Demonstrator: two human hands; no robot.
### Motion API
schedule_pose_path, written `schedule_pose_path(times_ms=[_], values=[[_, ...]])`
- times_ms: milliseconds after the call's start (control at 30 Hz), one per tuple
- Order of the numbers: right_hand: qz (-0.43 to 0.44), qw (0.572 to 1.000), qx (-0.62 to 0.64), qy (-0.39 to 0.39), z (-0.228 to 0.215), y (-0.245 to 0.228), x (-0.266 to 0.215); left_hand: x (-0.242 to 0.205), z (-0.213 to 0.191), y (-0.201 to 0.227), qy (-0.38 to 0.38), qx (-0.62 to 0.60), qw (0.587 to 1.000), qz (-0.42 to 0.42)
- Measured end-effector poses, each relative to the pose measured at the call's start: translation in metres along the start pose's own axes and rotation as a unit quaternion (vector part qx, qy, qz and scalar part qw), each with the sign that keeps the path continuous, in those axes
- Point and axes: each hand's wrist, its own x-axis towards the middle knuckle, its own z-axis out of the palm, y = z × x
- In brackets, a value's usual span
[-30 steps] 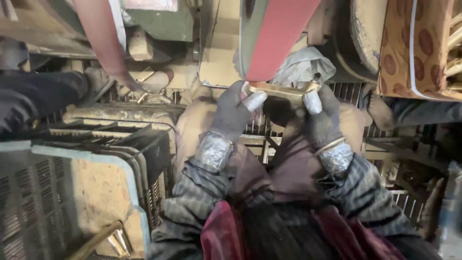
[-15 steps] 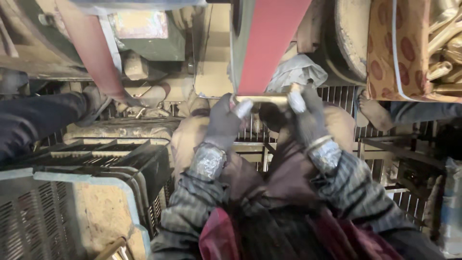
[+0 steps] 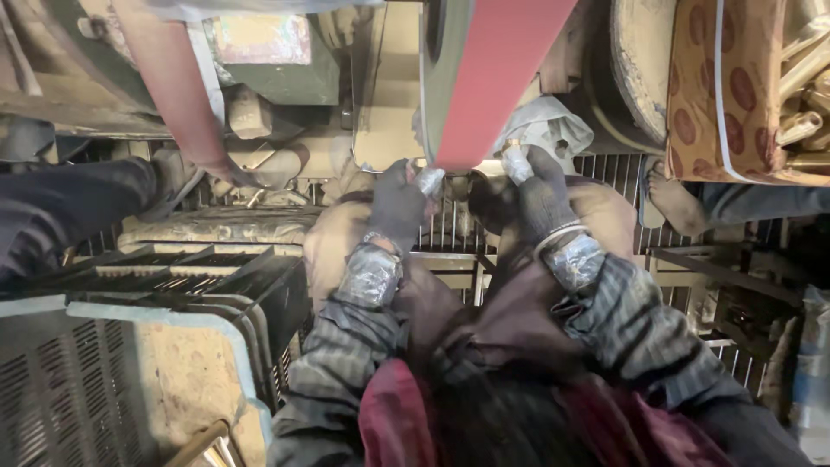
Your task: The person holds a small metal part against a rotating belt sander to smooth its surface. They rotate the part to work on different sides and occasionally inspect it before placing it into a nearby basket.
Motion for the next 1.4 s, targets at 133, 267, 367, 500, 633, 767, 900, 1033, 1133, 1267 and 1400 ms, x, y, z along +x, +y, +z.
schedule_pose_path(times_ms=[133, 267, 367, 500, 633, 767, 900, 1033, 1133, 1267, 1400], values=[[-0.138, 0.988, -0.06, -0.027, -0.006, -0.002, -0.03, -0.021, -0.012, -0.002, -0.018, 0.079, 0.995, 0.051], [-0.091, 0.995, -0.037, -0.014, 0.004, -0.008, -0.034, -0.028, -0.018, 0.0, -0.025, 0.024, 0.999, 0.041], [-0.013, 0.999, -0.026, 0.012, 0.019, -0.008, -0.009, -0.002, -0.016, -0.004, 0.014, 0.044, 0.999, 0.017], [-0.043, 0.999, 0.009, -0.012, 0.023, -0.012, -0.022, -0.008, -0.023, -0.007, 0.009, 0.042, 0.999, 0.027], [-0.015, 0.994, 0.101, -0.041, 0.028, -0.023, -0.043, -0.037, -0.026, 0.005, -0.017, 0.004, 0.997, 0.079], [0.037, 0.994, 0.101, -0.017, 0.047, -0.026, -0.018, -0.015, -0.025, 0.014, 0.02, 0.001, 1.0, 0.006], [0.014, 0.991, 0.128, -0.044, 0.047, -0.026, -0.031, -0.016, -0.032, 0.007, 0.027, 0.03, 0.998, 0.047], [-0.021, 0.994, 0.108, -0.023, 0.046, -0.018, -0.051, -0.041, -0.037, 0.011, 0.008, 0.026, 0.995, 0.093], [-0.407, 0.851, -0.329, -0.043, 0.051, -0.02, -0.02, -0.023, -0.03, 0.024, 0.057, 0.009, 0.998, -0.026], [-0.04, 0.998, 0.01, -0.055, 0.058, -0.028, -0.026, -0.021, -0.034, 0.029, 0.047, 0.044, 0.998, -0.02], [-0.029, 0.991, 0.131, -0.024, 0.058, -0.029, -0.053, -0.037, -0.045, 0.006, 0.01, -0.004, 0.998, 0.066]])
